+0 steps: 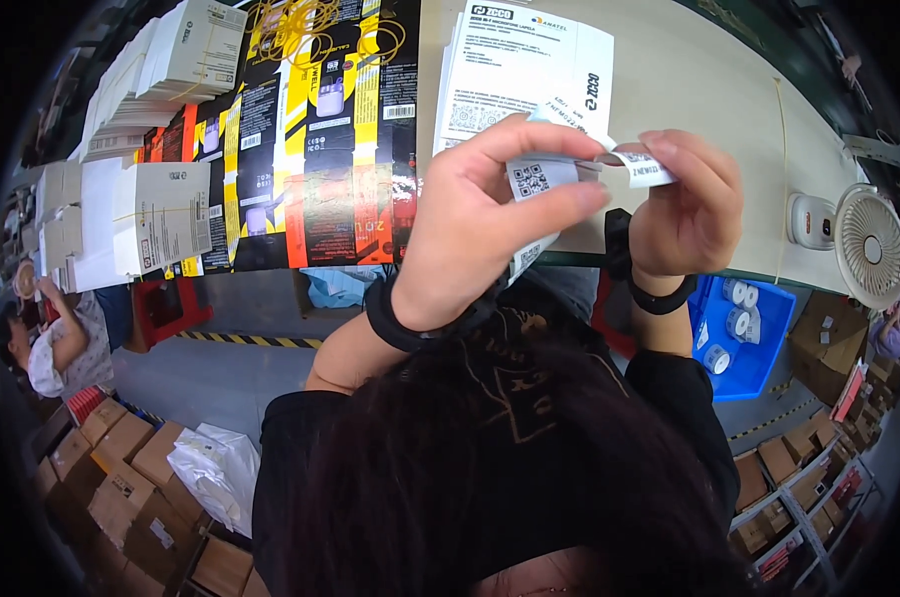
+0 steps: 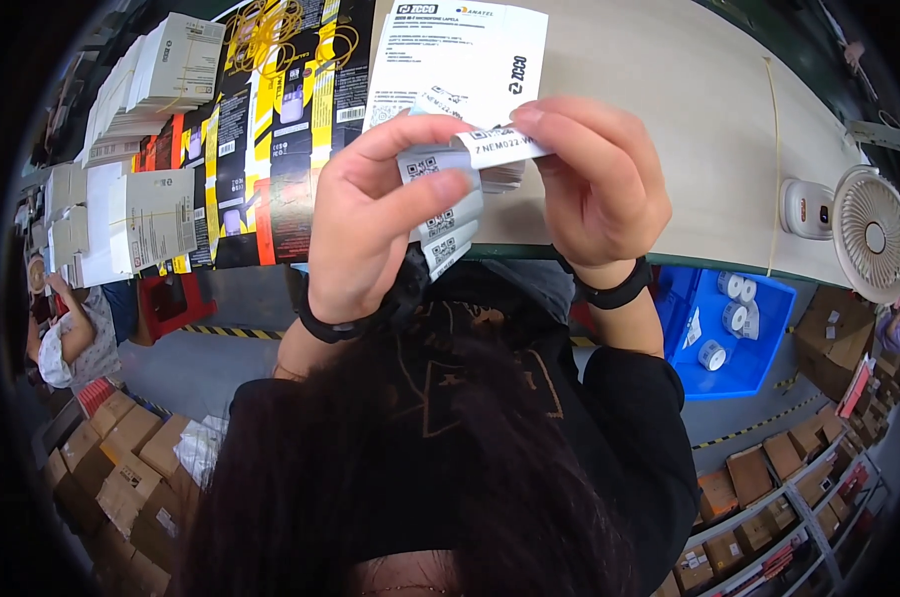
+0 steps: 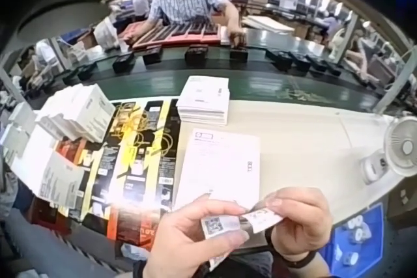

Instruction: The recorder is peeling labels from a strip and applying them to product manuals or small boxes at a workbench.

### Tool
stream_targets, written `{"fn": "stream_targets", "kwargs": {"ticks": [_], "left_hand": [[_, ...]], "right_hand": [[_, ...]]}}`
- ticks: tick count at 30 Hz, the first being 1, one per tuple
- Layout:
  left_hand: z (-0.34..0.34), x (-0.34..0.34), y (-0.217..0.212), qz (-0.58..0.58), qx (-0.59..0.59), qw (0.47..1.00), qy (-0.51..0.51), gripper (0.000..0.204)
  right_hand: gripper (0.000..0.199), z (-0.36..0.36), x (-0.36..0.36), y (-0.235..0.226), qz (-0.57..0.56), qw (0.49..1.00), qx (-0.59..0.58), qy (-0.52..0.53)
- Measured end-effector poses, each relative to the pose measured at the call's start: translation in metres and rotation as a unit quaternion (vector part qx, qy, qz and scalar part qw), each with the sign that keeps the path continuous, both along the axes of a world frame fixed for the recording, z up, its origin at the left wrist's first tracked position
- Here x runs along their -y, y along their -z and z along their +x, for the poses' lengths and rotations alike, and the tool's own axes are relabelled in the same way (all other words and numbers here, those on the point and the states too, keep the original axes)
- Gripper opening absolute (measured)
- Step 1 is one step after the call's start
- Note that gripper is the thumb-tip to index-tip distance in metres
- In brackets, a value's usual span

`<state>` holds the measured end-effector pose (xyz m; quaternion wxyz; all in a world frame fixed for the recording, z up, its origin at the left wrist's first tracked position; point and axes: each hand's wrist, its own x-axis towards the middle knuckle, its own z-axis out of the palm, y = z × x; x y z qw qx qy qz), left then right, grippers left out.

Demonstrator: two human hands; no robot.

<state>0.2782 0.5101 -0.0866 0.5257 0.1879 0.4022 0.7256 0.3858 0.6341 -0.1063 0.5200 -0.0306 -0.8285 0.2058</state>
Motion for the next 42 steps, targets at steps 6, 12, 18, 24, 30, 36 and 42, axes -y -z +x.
{"fn": "stream_targets", "kwargs": {"ticks": [6,12,18,24,30,36,42], "left_hand": [[-0.003,0.004,0.003,0.052,-0.407,0.9,-0.148,0.022],[-0.02,0.007,0.0,0.114,-0.629,0.737,-0.219,0.02],[-0.04,0.022,-0.01,0.179,-0.794,0.54,-0.213,0.022],[-0.04,0.018,-0.013,0.215,-0.815,0.505,-0.186,0.021],[-0.046,0.015,0.004,0.158,-0.799,0.543,-0.203,0.028],[-0.056,0.026,0.008,-0.034,-0.718,0.687,-0.105,0.045],[-0.041,0.03,0.024,-0.042,-0.786,0.615,0.041,0.05]], "right_hand": [[0.015,0.002,0.006,-0.006,0.016,0.999,-0.006,-0.045],[0.03,0.013,-0.006,-0.015,0.074,0.987,0.111,-0.093],[0.041,0.013,-0.009,-0.027,-0.117,0.942,0.252,-0.19],[0.047,0.007,0.011,-0.015,-0.617,0.655,0.243,-0.361],[0.024,0.004,0.012,-0.013,-0.585,0.735,0.191,-0.284],[0.011,0.003,0.004,-0.012,-0.451,0.881,0.122,-0.074],[0.012,-0.002,0.001,-0.008,-0.507,0.848,0.119,-0.102]]}}
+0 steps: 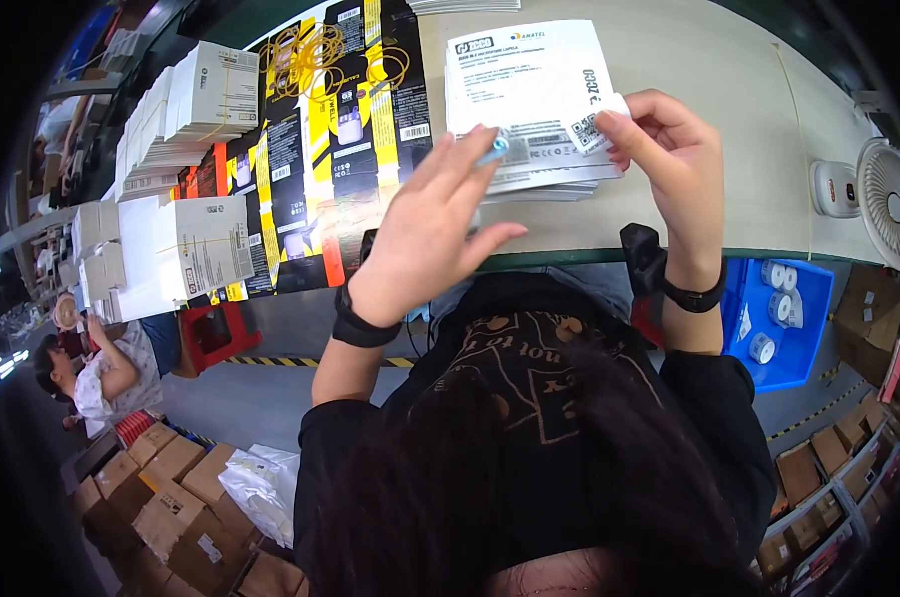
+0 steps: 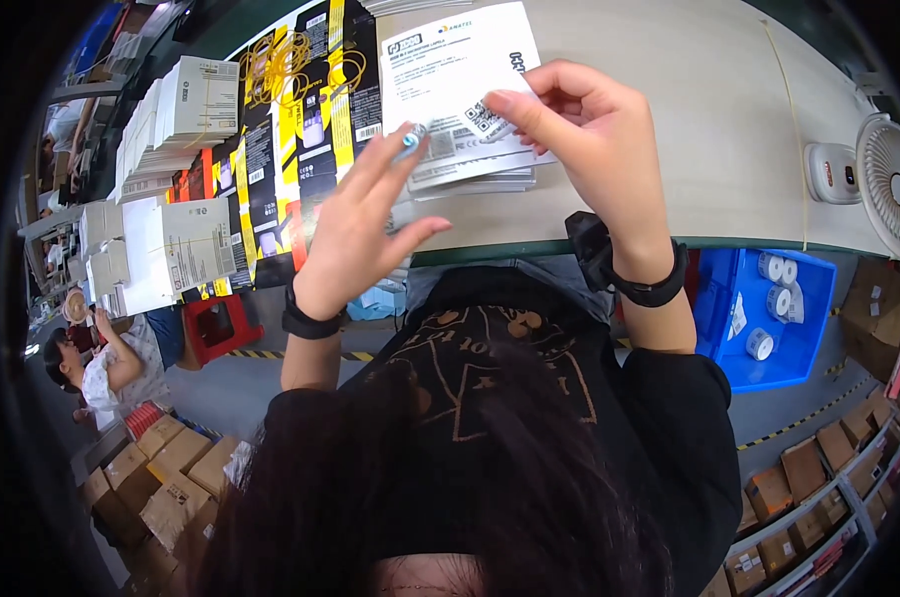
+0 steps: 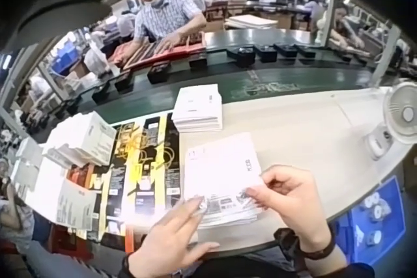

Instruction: The recorder is peeling labels from a strip and applying them to product manuals or small boxes at a workbench.

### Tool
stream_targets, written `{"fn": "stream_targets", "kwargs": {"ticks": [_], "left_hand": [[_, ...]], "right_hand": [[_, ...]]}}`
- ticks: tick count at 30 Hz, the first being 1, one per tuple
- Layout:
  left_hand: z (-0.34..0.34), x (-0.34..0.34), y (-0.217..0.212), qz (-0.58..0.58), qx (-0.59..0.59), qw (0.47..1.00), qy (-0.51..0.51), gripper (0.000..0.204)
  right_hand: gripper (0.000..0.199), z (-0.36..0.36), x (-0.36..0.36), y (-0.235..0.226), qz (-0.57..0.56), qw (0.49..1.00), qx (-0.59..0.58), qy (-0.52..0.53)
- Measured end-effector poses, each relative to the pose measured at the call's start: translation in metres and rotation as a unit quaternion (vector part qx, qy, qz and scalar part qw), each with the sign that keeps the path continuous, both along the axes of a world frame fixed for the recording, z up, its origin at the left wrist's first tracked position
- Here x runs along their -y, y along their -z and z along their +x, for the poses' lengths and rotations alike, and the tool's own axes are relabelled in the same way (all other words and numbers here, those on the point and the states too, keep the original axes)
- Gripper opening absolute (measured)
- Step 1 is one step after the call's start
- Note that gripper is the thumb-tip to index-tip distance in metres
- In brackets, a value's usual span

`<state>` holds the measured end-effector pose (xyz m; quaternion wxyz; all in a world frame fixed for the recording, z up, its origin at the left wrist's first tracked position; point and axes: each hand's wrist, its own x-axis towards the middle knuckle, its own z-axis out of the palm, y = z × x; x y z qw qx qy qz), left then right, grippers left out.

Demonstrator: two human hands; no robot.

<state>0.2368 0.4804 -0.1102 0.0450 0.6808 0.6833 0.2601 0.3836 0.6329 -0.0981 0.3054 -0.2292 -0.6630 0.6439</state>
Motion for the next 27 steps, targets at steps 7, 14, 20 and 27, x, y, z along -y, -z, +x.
{"fn": "stream_targets", "kwargs": {"ticks": [7,14,20,27], "left_hand": [[0.026,0.004,0.0,-0.019,0.033,0.999,0.024,0.046],[0.023,0.002,0.004,-0.01,0.026,0.998,0.047,0.044],[0.008,-0.015,0.008,0.029,0.071,0.997,0.002,0.053],[0.01,-0.017,0.011,0.006,0.136,0.989,-0.049,0.063]], "right_hand": [[0.012,-0.008,-0.003,0.006,0.014,0.996,0.07,0.052],[0.011,-0.017,0.008,0.016,-0.023,0.989,0.121,0.078],[0.01,-0.019,0.008,0.02,-0.03,0.984,0.142,0.102],[0.011,-0.021,0.014,0.023,-0.012,0.979,0.161,0.122]]}}
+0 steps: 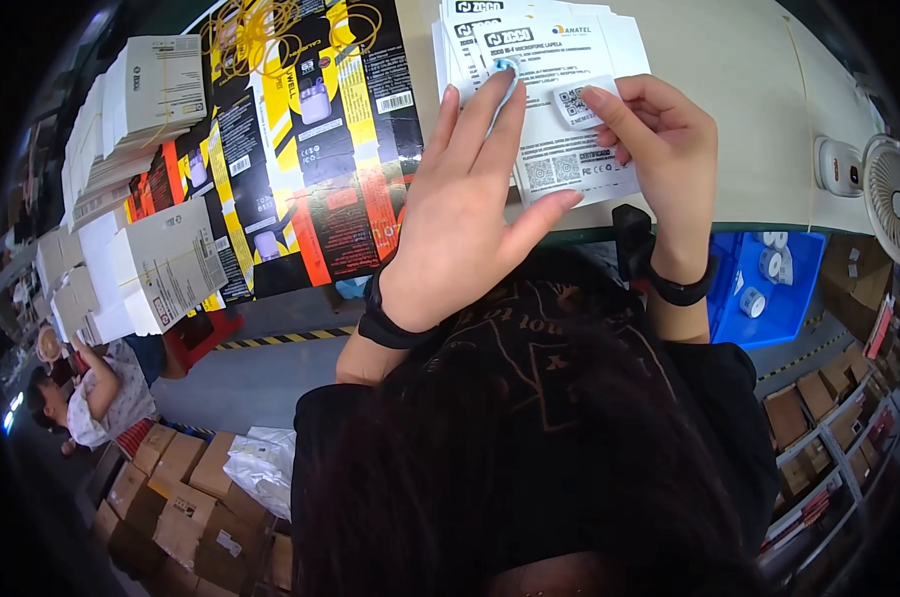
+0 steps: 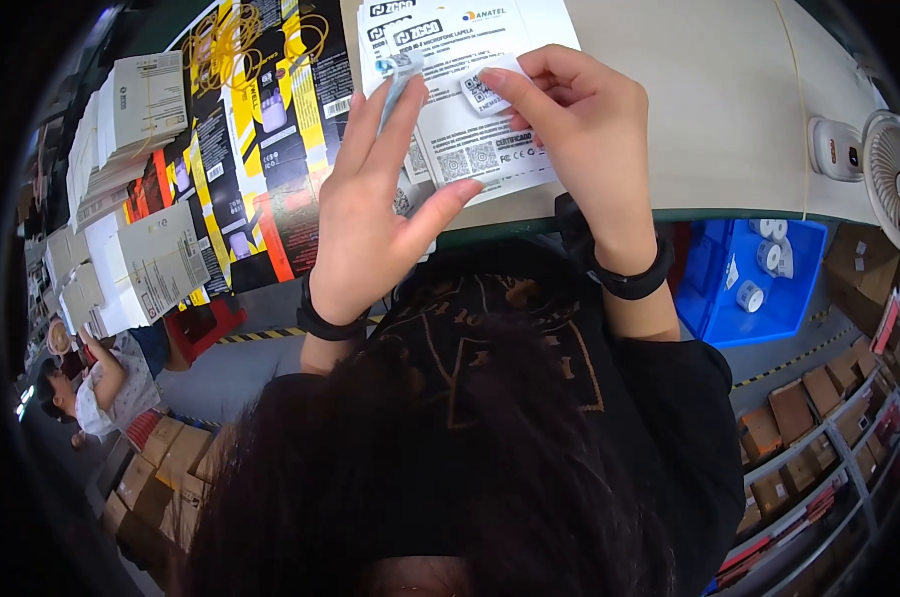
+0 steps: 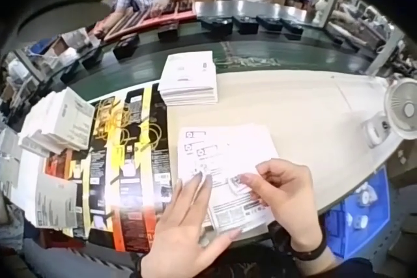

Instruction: The recorder is peeling labels from a strip and applying them to product manuals or small boxes at a workbench.

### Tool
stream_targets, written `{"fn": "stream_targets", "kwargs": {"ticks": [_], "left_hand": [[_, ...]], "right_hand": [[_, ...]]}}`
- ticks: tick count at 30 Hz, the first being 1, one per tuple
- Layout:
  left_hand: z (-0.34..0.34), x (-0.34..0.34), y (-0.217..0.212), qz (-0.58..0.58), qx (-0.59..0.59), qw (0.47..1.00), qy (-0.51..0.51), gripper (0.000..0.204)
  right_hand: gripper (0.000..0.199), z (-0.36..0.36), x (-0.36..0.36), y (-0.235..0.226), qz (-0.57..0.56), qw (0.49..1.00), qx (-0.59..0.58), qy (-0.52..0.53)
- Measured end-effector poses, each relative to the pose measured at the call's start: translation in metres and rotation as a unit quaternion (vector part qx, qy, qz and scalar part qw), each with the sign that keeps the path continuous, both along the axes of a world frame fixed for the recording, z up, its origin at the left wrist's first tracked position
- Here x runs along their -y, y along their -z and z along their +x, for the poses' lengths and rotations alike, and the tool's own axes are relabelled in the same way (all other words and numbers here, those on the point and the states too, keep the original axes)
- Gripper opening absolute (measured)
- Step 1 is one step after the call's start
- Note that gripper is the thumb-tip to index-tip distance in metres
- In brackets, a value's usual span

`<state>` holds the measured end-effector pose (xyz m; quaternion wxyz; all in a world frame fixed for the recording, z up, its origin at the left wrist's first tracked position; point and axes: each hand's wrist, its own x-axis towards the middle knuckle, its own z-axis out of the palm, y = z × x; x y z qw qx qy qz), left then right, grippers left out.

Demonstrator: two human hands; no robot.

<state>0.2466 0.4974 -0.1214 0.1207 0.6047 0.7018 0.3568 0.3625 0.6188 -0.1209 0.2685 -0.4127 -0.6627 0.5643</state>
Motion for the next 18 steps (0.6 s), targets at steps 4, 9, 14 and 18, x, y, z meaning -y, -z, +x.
{"fn": "stream_targets", "kwargs": {"ticks": [4,9,14,18], "left_hand": [[-0.002,-0.002,0.001,-0.007,0.004,1.0,-0.003,0.064],[-0.001,-0.002,0.002,-0.008,0.006,1.0,-0.009,0.064],[-0.001,-0.003,0.001,-0.004,-0.004,1.0,-0.01,0.065],[-0.001,-0.002,0.001,-0.007,-0.003,1.0,-0.012,0.064]], "right_hand": [[0.011,-0.004,0.007,0.001,0.037,0.998,0.023,0.037],[0.01,-0.003,0.007,0.001,0.027,0.999,0.032,0.029],[0.016,-0.004,0.01,0.001,0.037,0.998,0.039,0.04],[0.018,-0.005,0.012,0.002,0.057,0.995,0.056,0.053]]}}
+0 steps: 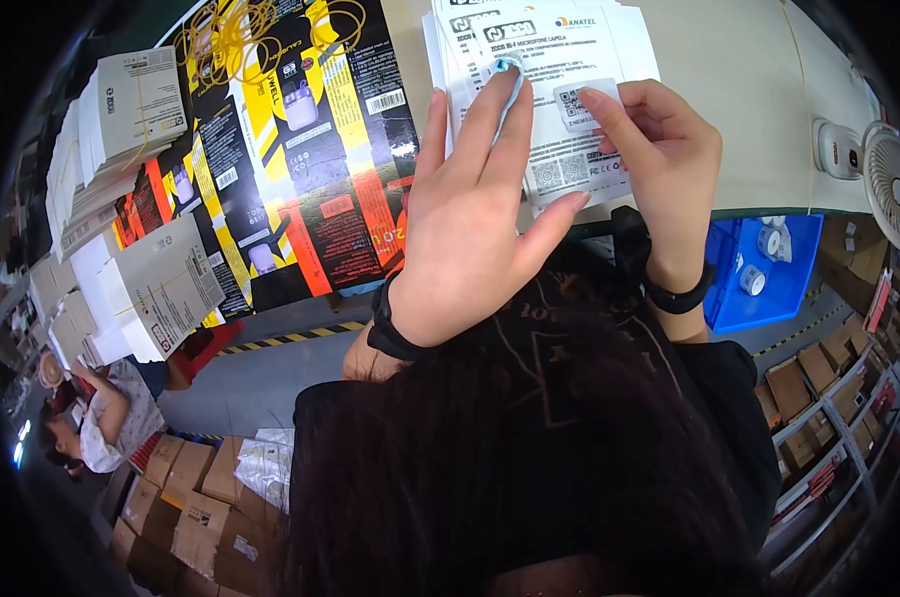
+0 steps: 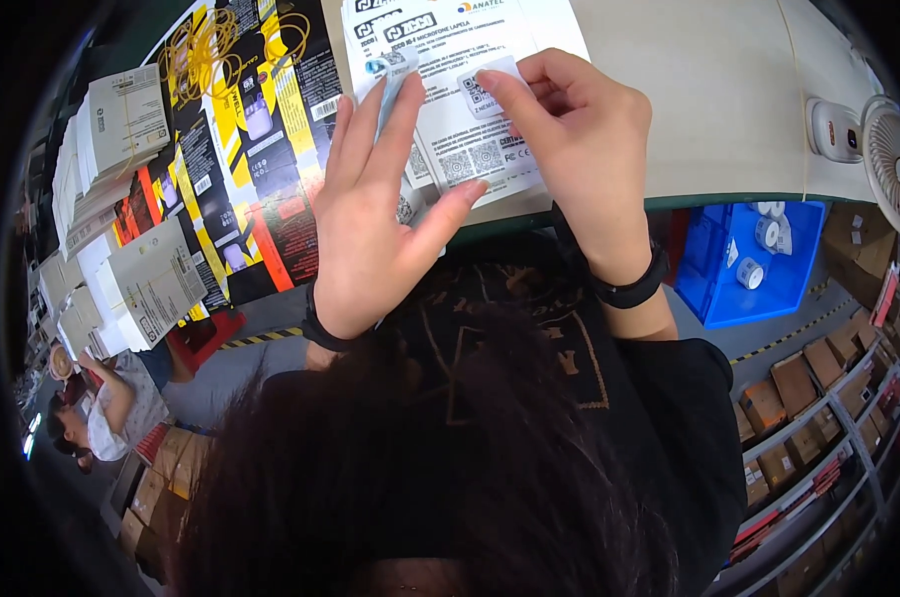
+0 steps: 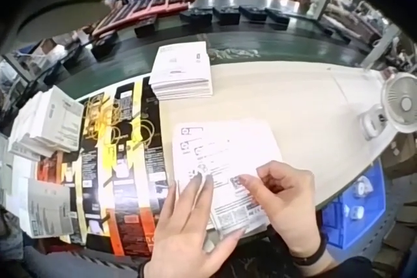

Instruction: The recorder is peeling labels from a strip and applying them to product manuals or small boxes at a workbench.

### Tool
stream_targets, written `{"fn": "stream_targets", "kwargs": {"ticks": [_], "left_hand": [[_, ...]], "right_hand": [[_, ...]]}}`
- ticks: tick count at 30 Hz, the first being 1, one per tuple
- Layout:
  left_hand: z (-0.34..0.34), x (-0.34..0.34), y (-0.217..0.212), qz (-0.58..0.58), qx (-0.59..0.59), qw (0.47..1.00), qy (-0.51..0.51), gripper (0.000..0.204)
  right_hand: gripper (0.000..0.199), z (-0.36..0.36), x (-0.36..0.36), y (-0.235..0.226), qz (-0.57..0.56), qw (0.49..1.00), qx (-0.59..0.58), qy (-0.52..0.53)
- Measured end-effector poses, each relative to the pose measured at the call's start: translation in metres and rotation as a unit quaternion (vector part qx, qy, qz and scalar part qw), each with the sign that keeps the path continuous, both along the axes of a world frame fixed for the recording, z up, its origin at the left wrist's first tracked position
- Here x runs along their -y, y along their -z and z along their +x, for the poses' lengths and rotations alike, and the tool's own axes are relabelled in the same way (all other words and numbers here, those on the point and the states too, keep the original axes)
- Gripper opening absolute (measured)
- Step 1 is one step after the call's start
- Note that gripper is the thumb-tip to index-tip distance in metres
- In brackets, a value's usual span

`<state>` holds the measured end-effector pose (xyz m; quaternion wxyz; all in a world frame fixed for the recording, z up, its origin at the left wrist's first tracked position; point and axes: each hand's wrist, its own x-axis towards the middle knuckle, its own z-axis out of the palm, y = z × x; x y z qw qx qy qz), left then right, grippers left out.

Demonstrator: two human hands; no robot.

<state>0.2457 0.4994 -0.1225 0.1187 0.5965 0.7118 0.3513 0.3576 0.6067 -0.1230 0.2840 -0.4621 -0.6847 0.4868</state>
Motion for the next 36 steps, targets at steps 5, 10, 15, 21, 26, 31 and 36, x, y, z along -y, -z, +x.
{"fn": "stream_targets", "kwargs": {"ticks": [5,10,15,21,26,31,36], "left_hand": [[-0.0008,0.0009,-0.0024,-0.029,-0.011,1.0,-0.001,0.066],[-0.0013,-0.0003,0.0004,0.0,-0.018,1.0,0.009,0.064],[-0.0015,-0.0011,0.0009,0.004,-0.028,1.0,0.012,0.064],[-0.0011,-0.0013,0.0014,0.006,-0.03,0.999,0.012,0.064],[-0.0009,-0.0012,0.0015,0.009,-0.025,1.0,0.009,0.065],[-0.0001,-0.0003,0.0029,0.013,-0.029,0.999,0.008,0.066],[-0.0005,-0.0004,0.0035,0.013,-0.032,0.999,0.01,0.066]], "right_hand": [[0.015,0.0003,0.0021,-0.0014,0.003,1.0,0.018,0.008],[0.014,0.0008,0.0027,0.0008,0.025,0.999,0.031,0.004],[0.014,-0.0003,0.0024,-0.0004,0.04,0.998,0.043,-0.003],[0.015,-0.0007,0.0026,0.0021,0.088,0.994,0.063,-0.01],[0.015,0.0,0.0008,0.0033,0.111,0.991,0.073,-0.018],[0.015,0.0003,0.0012,0.0031,0.117,0.99,0.075,-0.021],[0.015,0.0006,0.0021,0.0048,0.142,0.986,0.087,-0.023]]}}
